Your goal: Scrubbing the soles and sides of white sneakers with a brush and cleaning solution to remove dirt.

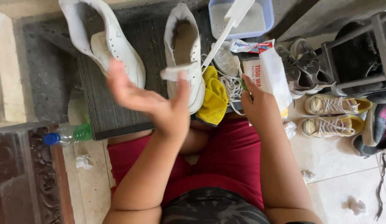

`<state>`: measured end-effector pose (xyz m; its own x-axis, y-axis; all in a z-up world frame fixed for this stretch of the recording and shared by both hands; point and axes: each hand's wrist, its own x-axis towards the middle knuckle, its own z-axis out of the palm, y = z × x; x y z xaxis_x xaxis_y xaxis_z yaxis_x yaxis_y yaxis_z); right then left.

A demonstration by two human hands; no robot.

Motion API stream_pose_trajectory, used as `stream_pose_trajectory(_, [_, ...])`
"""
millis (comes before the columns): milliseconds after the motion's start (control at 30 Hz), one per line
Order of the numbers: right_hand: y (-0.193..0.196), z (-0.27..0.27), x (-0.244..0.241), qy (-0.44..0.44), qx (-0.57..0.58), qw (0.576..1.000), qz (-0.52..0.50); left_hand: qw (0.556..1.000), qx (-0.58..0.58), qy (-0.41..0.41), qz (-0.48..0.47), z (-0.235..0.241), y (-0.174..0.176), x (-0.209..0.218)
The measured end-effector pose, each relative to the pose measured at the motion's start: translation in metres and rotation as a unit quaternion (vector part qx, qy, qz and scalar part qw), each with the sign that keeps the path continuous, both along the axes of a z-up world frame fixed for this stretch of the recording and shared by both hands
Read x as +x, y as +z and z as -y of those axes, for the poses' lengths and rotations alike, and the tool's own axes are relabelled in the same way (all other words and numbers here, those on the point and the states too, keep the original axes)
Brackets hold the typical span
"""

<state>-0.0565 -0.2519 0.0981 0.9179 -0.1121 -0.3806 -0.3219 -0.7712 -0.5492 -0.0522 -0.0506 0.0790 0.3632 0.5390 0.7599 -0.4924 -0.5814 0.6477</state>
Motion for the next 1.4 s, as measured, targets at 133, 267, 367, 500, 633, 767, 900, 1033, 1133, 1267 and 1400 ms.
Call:
stream_pose_trajectory(133, [-0.003, 0.011, -0.003, -0.014, 0.006, 1.0, 0.006, 0.992, 0.023, -0.118, -0.027, 0.058, -0.005, -0.003])
stream_pose_trajectory(267, [-0.036, 0.034, -0.004, 0.051, 0.006, 0.992, 0.117, 0.983, 0.116, -0.142, 0.012, 0.094, -0.036, 0.005])
stream_pose_trajectory(367, [-0.04, 0.037, -0.005, 0.067, 0.014, 0.989, 0.129, 0.97, 0.174, -0.171, 0.021, 0.108, -0.05, 0.002])
stream_pose_trajectory(500, [-0.031, 0.031, 0.001, 0.062, 0.013, 0.996, 0.061, 0.953, 0.159, -0.258, -0.028, 0.12, -0.069, 0.008])
stream_pose_trajectory(633, [-0.07, 0.038, 0.014, 0.087, -0.036, 0.994, 0.057, 0.944, 0.175, -0.232, -0.155, 0.118, -0.098, 0.031])
stream_pose_trajectory(767, [-0.07, 0.035, 0.019, 0.105, -0.1, 0.988, 0.049, 0.906, 0.286, -0.17, -0.261, 0.112, -0.09, 0.037])
stream_pose_trajectory(900, [-0.075, 0.034, 0.024, 0.116, -0.136, 0.982, 0.063, 0.872, 0.33, -0.144, -0.331, 0.113, -0.097, 0.036])
stream_pose_trajectory(1033, [-0.069, 0.032, 0.028, 0.124, -0.12, 0.984, 0.041, 0.863, 0.334, -0.136, -0.353, 0.113, -0.105, 0.039])
stream_pose_trajectory(1133, [-0.063, 0.032, 0.029, 0.121, -0.102, 0.987, 0.021, 0.865, 0.347, -0.115, -0.344, 0.113, -0.109, 0.041])
stream_pose_trajectory(1267, [-0.062, 0.036, 0.033, 0.093, -0.039, 0.995, -0.002, 0.872, 0.326, -0.122, -0.345, 0.114, -0.114, 0.042])
stream_pose_trajectory(1400, [-0.031, 0.034, 0.026, 0.05, 0.017, 0.998, -0.025, 0.861, 0.331, -0.122, -0.366, 0.114, -0.118, 0.044])
